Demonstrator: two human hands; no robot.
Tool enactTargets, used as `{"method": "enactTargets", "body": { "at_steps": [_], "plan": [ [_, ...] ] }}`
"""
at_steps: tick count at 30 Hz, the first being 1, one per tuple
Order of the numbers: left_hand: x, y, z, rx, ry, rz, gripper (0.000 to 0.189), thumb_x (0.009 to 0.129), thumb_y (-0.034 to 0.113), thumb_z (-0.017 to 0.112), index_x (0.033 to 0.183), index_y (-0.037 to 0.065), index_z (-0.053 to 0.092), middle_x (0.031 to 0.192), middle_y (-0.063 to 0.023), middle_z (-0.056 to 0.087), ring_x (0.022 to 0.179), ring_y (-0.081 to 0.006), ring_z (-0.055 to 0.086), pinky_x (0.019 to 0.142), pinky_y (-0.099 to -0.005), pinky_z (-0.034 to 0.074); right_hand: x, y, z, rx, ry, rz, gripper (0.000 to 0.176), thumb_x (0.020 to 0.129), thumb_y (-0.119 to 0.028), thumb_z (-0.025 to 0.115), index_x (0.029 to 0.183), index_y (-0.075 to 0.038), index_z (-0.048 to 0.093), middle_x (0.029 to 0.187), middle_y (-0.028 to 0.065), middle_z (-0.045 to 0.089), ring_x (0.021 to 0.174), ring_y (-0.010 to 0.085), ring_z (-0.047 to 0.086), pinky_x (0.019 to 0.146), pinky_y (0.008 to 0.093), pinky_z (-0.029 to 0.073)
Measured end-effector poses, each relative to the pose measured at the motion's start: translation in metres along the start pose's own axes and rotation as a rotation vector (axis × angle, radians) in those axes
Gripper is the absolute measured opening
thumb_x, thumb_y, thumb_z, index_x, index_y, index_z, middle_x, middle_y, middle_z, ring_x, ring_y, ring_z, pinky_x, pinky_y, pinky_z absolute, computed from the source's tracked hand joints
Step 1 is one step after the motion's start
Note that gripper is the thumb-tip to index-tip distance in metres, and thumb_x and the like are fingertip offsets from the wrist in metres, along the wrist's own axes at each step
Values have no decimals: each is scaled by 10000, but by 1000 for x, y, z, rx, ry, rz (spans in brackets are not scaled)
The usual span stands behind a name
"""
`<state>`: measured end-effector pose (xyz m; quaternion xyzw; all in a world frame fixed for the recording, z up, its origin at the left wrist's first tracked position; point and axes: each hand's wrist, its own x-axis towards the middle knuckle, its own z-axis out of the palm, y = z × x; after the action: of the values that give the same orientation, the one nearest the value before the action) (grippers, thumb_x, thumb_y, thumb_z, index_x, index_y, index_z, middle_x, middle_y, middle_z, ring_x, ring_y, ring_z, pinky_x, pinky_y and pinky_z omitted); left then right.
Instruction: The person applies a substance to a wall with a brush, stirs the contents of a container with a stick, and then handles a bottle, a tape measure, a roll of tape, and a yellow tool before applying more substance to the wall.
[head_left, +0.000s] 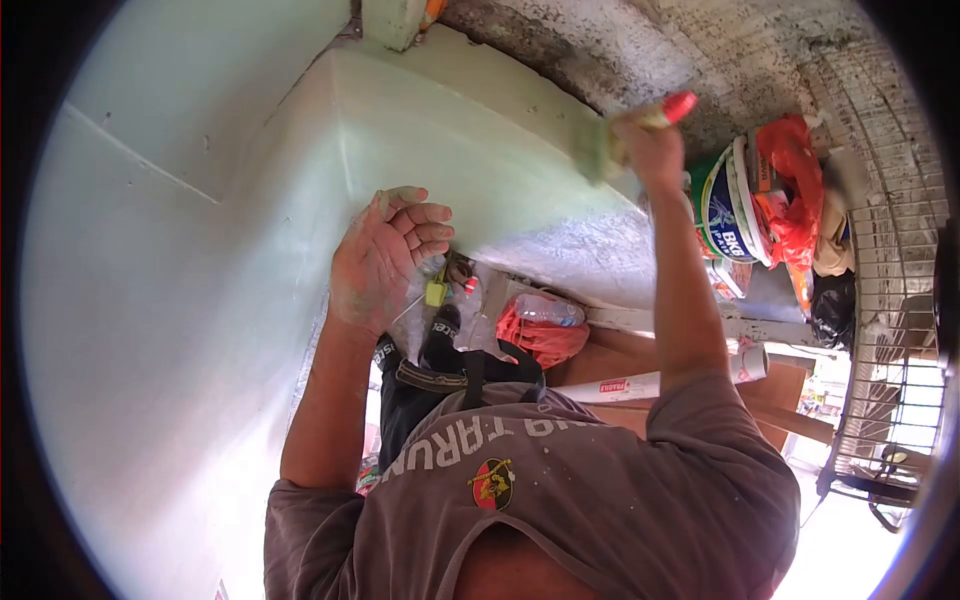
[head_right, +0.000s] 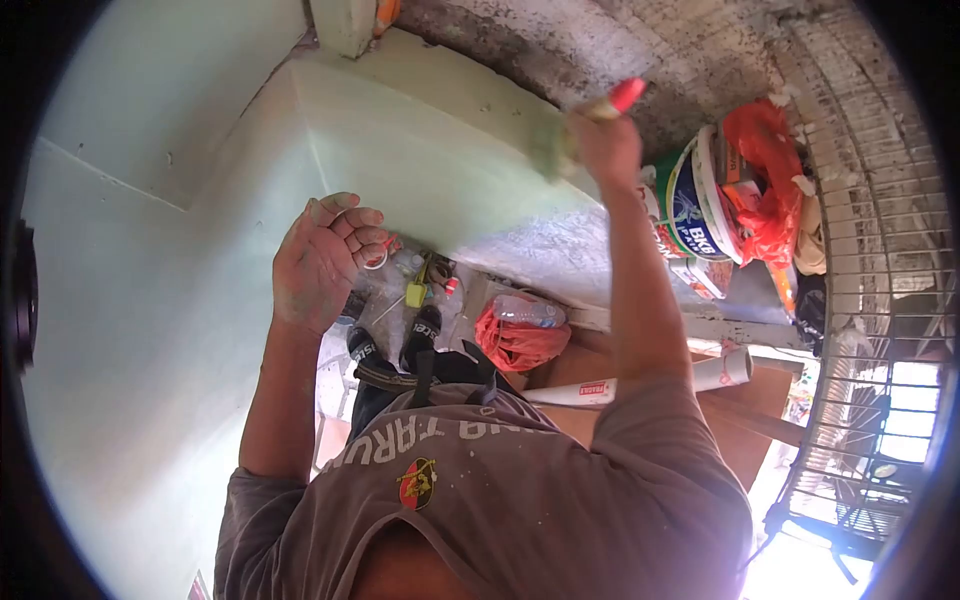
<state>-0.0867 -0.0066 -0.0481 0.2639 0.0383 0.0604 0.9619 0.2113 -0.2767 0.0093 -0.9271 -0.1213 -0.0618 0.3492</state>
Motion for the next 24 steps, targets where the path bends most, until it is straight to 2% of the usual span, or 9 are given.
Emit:
{"method": "enactTargets", "body": {
  "at_steps": [4,7,10,12,14,17,20,24],
  "plan": [
    [-9,5,-10,-13,33,37,479,1109,419,348,1274,26,565,1165,-174,686,1052,-259,660,951,-394,493,0,-9,-25,-436,66,-13,345,860,-390,676,975,-79,769,843,181,752,849,375,744,802,472,568],
    [-12,2,-10,-21,34,63,482,1111,413,326,1274,36,577,1173,-169,691,1062,-277,675,957,-408,507,21,-41,29,-450,56,-39,361,875,-408,653,948,-72,760,829,184,746,875,399,729,816,488,561],
    [-13,-1,-9,-5,30,67,484,1111,409,313,1273,42,585,1184,-165,693,1077,-284,679,970,-418,510,40,-104,89,-234,-41,-166,414,887,-448,637,894,-46,736,881,205,742,839,400,722,798,498,559],
    [-11,-3,-9,5,29,70,484,1111,408,312,1272,43,586,1187,-164,692,1084,-282,676,974,-419,508,59,-134,120,105,-106,-153,342,875,-385,690,901,-49,748,864,170,751,776,306,736,733,433,573],
    [-8,-5,-9,9,20,72,483,1111,407,314,1268,43,589,1185,-162,693,1085,-280,675,970,-419,508,74,-160,140,416,-127,-106,198,887,-179,717,903,19,709,664,65,684,586,204,654,575,372,519],
    [-5,-7,-4,4,56,56,478,1112,403,317,1262,44,595,1173,-161,697,1065,-276,680,949,-412,515,68,-156,143,407,-84,-113,165,866,-149,696,790,-3,708,623,70,668,550,212,648,535,367,505],
    [-2,-7,-7,4,60,40,472,1114,397,323,1257,42,599,1167,-163,699,1056,-273,682,935,-406,519,52,-107,113,535,-107,-93,146,858,-177,731,933,-53,750,782,59,718,651,125,654,586,281,520],
    [0,-4,-14,-30,49,35,466,1116,389,327,1254,35,598,1164,-173,696,1054,-273,681,923,-397,526,34,-21,33,303,-119,27,192,833,-222,752,927,-56,772,817,77,747,731,147,709,677,316,558]
  ]
}}
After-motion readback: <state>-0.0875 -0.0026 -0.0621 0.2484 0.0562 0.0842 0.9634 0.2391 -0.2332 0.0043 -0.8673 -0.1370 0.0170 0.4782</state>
